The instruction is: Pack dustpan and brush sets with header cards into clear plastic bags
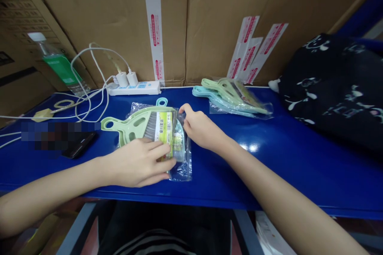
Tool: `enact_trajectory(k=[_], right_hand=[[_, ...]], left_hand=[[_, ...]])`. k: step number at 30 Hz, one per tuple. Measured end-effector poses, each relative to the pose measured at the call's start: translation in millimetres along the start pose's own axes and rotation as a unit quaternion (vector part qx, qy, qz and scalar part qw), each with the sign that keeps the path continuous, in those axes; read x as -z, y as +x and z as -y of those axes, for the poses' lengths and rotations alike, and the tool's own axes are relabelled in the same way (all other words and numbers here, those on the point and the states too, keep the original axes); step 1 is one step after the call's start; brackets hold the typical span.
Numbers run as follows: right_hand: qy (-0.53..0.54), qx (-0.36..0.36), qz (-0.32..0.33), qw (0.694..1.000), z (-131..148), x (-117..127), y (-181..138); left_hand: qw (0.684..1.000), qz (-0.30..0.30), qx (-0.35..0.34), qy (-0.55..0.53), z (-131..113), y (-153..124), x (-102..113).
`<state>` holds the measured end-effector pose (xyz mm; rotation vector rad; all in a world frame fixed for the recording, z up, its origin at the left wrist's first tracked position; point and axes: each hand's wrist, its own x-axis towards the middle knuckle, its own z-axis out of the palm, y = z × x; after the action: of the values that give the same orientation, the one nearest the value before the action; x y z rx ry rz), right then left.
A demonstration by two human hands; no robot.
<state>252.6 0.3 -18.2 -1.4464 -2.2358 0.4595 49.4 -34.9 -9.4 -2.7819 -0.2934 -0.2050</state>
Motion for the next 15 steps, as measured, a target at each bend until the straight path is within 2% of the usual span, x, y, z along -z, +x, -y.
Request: enact_trajectory(k=[3, 6, 10, 15], right_hand=[[-0.048, -0.027, -0.011, 0.998, 1.2, -1.6, -0.5], [-0.074, -0.017, -0.011, 0.997, 2.7, -3.7, -0.9], [-0.067, -0.004, 0.004, 0.998, 3.6, -3.9, -0.8], [-0.045, -0.024, 0.019, 0.999, 2.4, 1.2, -0.9]], left_hand=[[1.000, -0.011, 0.003, -0.002, -0.3, 0.2, -0.1], [1.000, -0.019, 0.002, -0.015, 0.1, -0.5, 0.1], [0.999, -0.010, -0.006, -0.046, -0.6, -1.5, 0.6], [0.998, 0.006, -0.014, -0.060, -4.4, -1.7, -0.4]])
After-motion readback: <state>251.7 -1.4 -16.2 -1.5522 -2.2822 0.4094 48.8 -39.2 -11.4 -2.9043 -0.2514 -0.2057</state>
